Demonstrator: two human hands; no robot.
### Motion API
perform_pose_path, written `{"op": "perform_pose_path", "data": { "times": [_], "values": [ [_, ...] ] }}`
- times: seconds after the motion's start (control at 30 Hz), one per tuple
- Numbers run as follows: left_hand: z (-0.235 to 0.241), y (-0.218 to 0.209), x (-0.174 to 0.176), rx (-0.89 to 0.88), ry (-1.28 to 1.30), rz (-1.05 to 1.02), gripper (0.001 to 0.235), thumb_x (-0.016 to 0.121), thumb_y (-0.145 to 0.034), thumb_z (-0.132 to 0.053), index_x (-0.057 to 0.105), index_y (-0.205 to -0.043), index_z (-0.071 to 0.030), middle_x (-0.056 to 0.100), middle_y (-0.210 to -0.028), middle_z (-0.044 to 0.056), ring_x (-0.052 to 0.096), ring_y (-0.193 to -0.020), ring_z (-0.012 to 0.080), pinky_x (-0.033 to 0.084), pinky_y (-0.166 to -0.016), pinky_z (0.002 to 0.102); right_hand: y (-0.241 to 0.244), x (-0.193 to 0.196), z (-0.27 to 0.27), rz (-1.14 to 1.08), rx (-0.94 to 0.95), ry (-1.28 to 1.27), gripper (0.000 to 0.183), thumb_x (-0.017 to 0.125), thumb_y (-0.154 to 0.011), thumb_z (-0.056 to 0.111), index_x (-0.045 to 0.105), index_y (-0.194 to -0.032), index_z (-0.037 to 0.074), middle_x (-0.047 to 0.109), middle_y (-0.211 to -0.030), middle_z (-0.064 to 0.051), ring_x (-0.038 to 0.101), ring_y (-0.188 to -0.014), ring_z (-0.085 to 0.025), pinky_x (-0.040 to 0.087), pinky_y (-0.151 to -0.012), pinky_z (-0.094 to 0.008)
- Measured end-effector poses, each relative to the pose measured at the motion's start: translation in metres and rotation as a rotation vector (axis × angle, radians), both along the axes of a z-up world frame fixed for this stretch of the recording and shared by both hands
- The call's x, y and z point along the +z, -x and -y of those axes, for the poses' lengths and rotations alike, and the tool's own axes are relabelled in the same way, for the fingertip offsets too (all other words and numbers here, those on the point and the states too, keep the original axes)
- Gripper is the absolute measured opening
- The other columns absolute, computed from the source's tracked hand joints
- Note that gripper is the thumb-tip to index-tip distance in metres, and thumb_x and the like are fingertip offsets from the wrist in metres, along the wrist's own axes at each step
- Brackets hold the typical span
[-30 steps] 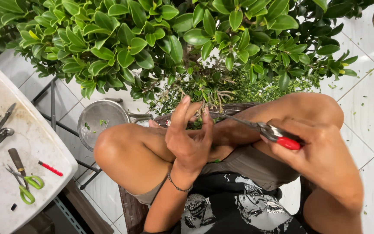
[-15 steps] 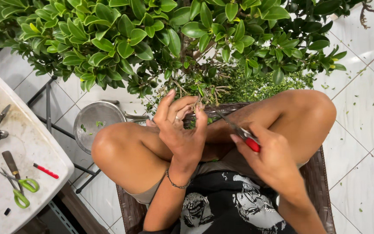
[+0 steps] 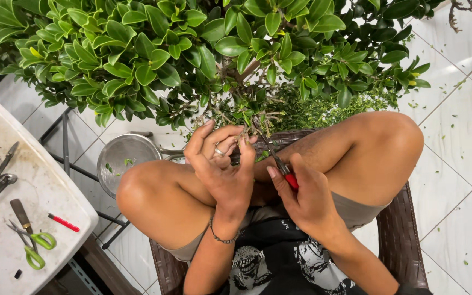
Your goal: The person sits cross-legged and uses red-handled pruning shears to trim small branches and leaves from a potted green plant. They hold branches with one hand while cutting with the other, and cuttings fall onto the floor.
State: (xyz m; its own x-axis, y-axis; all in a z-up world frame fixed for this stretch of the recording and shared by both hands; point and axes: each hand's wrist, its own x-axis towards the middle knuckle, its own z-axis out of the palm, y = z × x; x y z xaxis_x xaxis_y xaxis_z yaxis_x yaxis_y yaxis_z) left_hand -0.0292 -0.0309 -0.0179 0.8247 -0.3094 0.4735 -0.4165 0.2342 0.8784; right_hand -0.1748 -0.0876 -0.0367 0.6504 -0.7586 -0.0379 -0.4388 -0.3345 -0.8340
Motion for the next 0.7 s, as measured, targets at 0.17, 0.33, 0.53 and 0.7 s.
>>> {"op": "perform_pose_path", "data": {
  "times": [0.17,0.33,0.53,0.7],
  "values": [
    [-0.002,0.000,-0.002,0.006,0.004,-0.010,0.057,0.069,-0.089,0.014,0.038,-0.137,0.010,0.074,-0.100,0.024,0.082,-0.075,0.0307,0.069,-0.075,0.037,-0.002,0.009,-0.004,0.008,-0.001,0.013,0.032,0.070,-0.101,0.035,0.059,-0.084,0.009,0.061,-0.056,-0.014,0.070,-0.062,-0.038,0.055,-0.055,-0.038],
    [-0.001,-0.002,-0.004,0.006,0.019,-0.012,0.059,0.069,-0.087,0.017,0.037,-0.136,0.011,0.074,-0.098,0.026,0.081,-0.074,0.0330,0.070,-0.072,0.039,0.001,0.012,-0.007,-0.027,-0.006,0.033,0.036,0.073,-0.099,0.034,0.057,-0.082,0.007,0.056,-0.058,-0.021,0.067,-0.061,-0.043,0.054,-0.053,-0.040],
    [-0.001,-0.001,-0.007,0.000,0.037,-0.008,0.060,0.069,-0.088,0.018,0.035,-0.137,0.012,0.072,-0.098,0.027,0.081,-0.074,0.0336,0.071,-0.071,0.041,-0.008,0.016,-0.007,0.008,-0.003,0.071,0.035,0.070,-0.101,0.034,0.058,-0.082,0.007,0.056,-0.058,-0.017,0.068,-0.057,-0.038,0.054,-0.053,-0.037],
    [-0.002,-0.002,-0.006,-0.008,0.038,-0.006,0.061,0.068,-0.088,0.019,0.035,-0.138,0.011,0.072,-0.099,0.026,0.081,-0.075,0.0327,0.070,-0.074,0.041,-0.018,0.027,-0.006,0.017,0.016,0.071,0.028,0.067,-0.102,0.037,0.064,-0.095,0.010,0.064,-0.066,-0.019,0.070,-0.068,-0.045,0.055,-0.056,-0.047]
  ]
}}
